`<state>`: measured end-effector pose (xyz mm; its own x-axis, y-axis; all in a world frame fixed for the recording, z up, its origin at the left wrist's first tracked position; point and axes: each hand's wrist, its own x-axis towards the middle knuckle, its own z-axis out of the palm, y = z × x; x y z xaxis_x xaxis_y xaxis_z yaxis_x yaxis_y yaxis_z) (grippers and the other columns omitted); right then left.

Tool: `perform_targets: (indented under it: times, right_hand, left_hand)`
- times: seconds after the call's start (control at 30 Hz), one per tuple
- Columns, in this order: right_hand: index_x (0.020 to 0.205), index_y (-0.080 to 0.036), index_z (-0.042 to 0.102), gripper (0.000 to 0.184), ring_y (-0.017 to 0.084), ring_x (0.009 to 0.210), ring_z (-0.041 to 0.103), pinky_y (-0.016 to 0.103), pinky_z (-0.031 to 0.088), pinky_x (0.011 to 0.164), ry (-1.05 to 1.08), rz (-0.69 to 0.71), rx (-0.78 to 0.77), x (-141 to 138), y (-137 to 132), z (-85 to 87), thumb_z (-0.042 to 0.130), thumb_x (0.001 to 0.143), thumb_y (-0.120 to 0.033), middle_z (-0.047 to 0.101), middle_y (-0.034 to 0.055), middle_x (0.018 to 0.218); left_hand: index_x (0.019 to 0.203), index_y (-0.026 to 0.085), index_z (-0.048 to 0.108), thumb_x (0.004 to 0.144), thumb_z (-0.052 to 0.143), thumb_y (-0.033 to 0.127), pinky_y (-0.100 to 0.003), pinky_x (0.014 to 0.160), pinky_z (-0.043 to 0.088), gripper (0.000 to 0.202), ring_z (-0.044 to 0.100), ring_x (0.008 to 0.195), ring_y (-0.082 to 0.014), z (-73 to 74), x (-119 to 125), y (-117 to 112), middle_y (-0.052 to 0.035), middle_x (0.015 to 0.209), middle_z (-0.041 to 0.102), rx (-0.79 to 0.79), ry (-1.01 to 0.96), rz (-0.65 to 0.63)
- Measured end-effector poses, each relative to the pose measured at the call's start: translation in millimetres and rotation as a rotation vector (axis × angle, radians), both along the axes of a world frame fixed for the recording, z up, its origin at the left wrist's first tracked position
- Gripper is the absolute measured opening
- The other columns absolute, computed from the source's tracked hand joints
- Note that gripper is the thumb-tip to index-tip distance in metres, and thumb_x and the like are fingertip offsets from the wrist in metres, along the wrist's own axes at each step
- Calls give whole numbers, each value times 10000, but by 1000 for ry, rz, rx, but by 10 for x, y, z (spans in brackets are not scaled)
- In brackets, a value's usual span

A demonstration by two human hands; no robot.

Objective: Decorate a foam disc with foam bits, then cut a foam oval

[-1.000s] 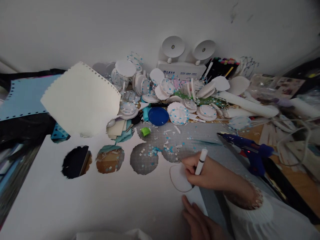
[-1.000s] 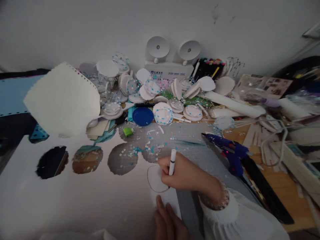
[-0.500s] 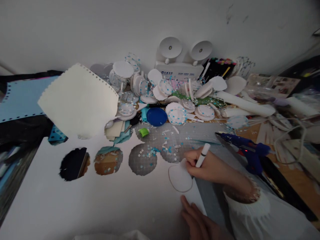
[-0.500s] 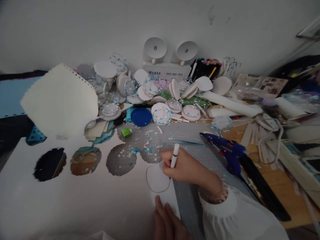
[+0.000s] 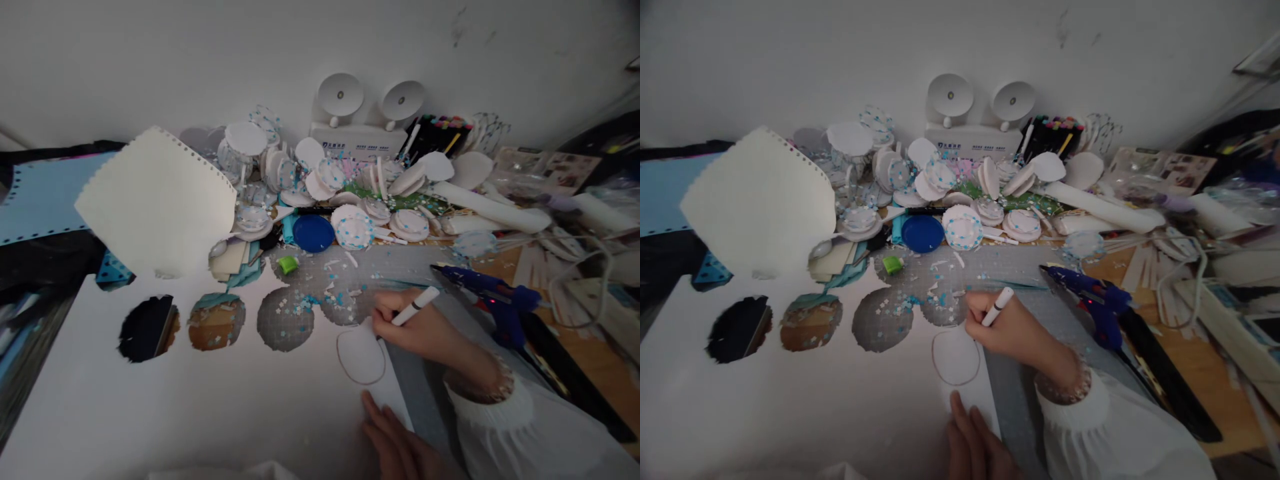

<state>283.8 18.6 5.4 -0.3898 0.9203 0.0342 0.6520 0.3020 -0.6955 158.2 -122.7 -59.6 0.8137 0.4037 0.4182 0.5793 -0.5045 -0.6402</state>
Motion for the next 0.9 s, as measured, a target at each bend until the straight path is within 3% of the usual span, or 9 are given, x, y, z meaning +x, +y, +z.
perform_targets:
  times: [0.23,0.43,0.5,0.57,0.63,0.7,0.8,0.9]
  right_hand:
    - [520,-228,260,267,81,418,258,229,193,420,24,-82,63,-49,21,-9,455,695,-175,275,-78,442]
    - [516,-235,252,292,85,416,282,225,220,413,67,-148,99,-81,25,-43,449,729,-205,294,-72,439]
    - [517,-236,256,286,86,420,281,227,220,414,80,-162,112,-87,22,-56,451,723,-198,296,-72,444]
    - [520,-235,253,287,86,426,281,227,218,417,93,-181,125,-94,18,-70,452,721,-190,298,-72,449]
    - [522,-235,246,291,85,429,282,224,219,421,107,-198,136,-105,12,-82,457,717,-184,295,-73,453]
    - [524,-237,245,294,84,429,282,223,220,421,122,-212,144,-118,6,-89,464,711,-183,294,-75,452]
    - [523,-239,254,292,84,428,285,225,222,420,146,-228,153,-141,1,-92,474,707,-183,303,-78,451]
    - [523,-238,262,286,84,428,281,228,222,423,169,-241,156,-162,-4,-95,476,702,-175,303,-80,452]
  left_hand:
    - [730,187,573,916,357,387,-392,593,574,348,726,638,-254,-112,-18,59,-49,720,708,253,73,-1]
    - [812,101,606,909,284,53,-199,500,558,340,716,599,-151,-272,-26,276,-69,769,739,714,134,55]
    - [805,41,613,890,249,-21,-82,446,484,379,693,548,-86,-286,-36,422,-75,750,735,968,171,56]
    - [730,9,618,871,246,-62,15,387,352,404,632,448,-8,-280,-43,573,-25,645,709,1334,262,22]
    - [621,23,609,832,303,-103,37,333,228,393,561,353,30,-272,-42,685,44,536,667,1696,414,9]
    - [547,39,592,796,370,-116,27,304,162,368,526,305,27,-285,-29,729,78,490,646,1921,558,33]
    - [515,47,594,779,393,-112,34,306,137,368,551,329,22,-361,-13,673,84,481,649,1968,688,35]
    - [528,51,617,738,373,-134,17,346,176,372,690,587,-72,-470,-22,535,71,552,695,2032,930,13]
